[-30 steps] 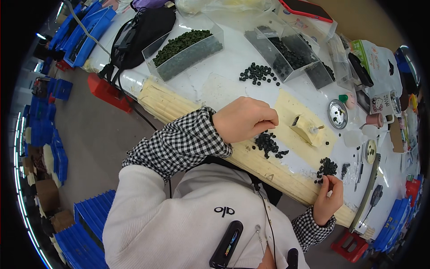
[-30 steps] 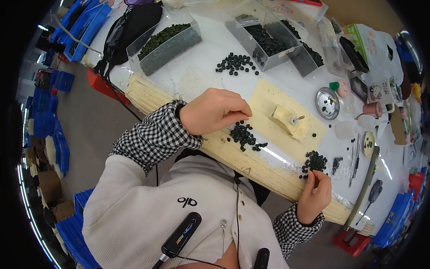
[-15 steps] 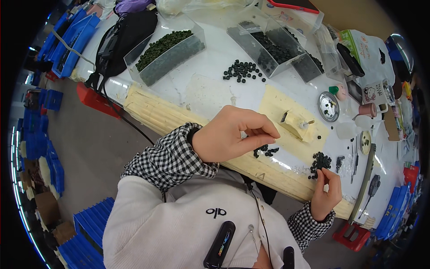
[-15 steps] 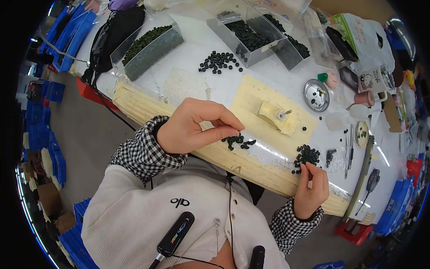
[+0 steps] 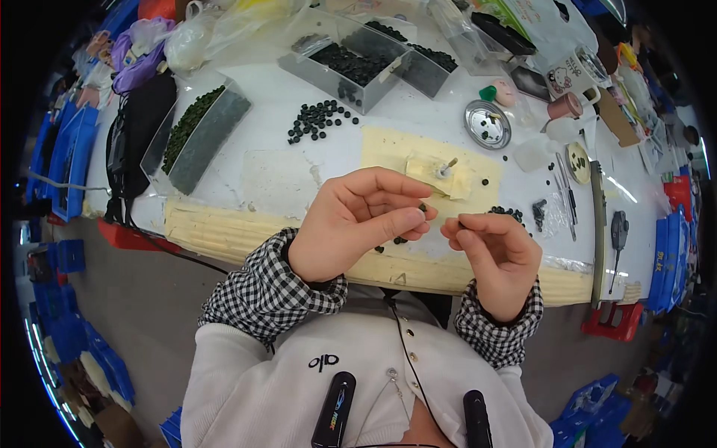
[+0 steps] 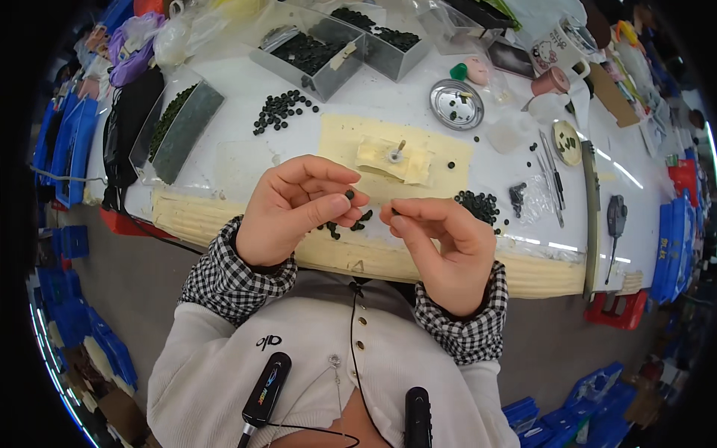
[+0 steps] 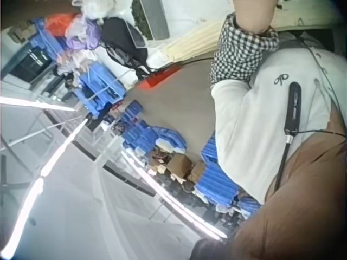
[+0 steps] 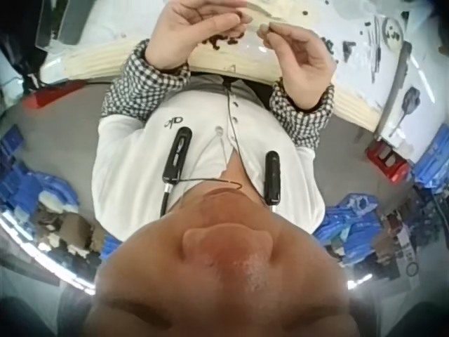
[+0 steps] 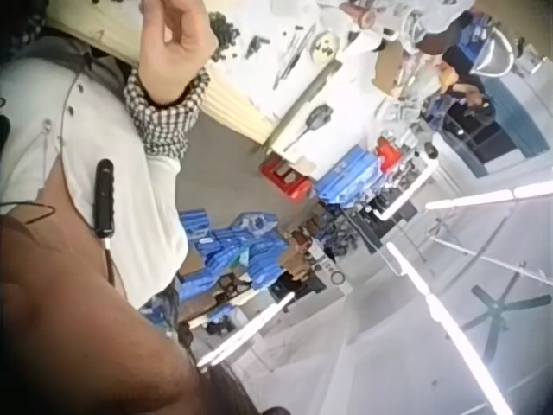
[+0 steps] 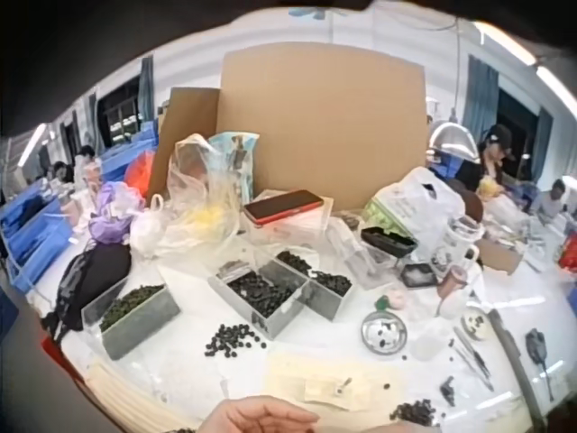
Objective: Assembling or inspecting small black plastic components using a wooden jig on a workbench.
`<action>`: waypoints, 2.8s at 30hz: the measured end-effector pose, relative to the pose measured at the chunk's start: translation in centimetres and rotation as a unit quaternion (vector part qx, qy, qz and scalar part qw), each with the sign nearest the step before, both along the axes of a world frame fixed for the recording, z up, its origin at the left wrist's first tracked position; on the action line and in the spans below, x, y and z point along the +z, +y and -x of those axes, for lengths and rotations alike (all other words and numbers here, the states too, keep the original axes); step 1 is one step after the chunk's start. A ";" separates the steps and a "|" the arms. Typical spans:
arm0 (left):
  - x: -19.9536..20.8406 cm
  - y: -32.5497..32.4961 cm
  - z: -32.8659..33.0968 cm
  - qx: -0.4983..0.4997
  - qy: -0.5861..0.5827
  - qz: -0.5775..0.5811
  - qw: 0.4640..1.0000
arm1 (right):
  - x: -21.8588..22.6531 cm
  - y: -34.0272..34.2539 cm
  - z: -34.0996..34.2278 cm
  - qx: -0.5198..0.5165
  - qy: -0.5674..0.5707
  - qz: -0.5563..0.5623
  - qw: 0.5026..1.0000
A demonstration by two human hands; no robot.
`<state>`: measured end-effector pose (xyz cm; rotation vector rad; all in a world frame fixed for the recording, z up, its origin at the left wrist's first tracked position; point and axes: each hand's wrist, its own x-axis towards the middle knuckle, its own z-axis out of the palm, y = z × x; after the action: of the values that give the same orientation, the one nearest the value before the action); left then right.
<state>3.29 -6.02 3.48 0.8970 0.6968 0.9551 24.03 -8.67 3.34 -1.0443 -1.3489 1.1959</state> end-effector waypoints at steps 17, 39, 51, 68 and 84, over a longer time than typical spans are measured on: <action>-1.4 -0.2 -1.3 0.025 0.005 -0.037 0.999 | -1.9 1.0 0.8 0.028 0.170 0.123 0.977; -2.2 -0.3 -1.0 0.021 -0.053 -0.011 0.998 | -1.4 0.6 1.2 -0.006 0.082 0.050 0.995; -2.3 -0.4 -0.9 -0.014 -0.096 0.083 0.992 | -2.2 0.6 1.5 -0.021 0.084 -0.018 0.996; -1.9 -0.6 -1.5 0.011 -0.041 0.076 0.996 | -2.3 0.9 1.7 -0.057 -0.079 -0.192 0.976; -1.3 -0.8 -1.7 0.025 0.011 0.047 0.999 | -3.0 0.2 1.6 -0.022 0.021 -0.110 0.994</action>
<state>5.01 -6.82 2.17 0.8118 0.7802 0.9512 22.38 -8.43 0.39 -0.8826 -1.3836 1.0070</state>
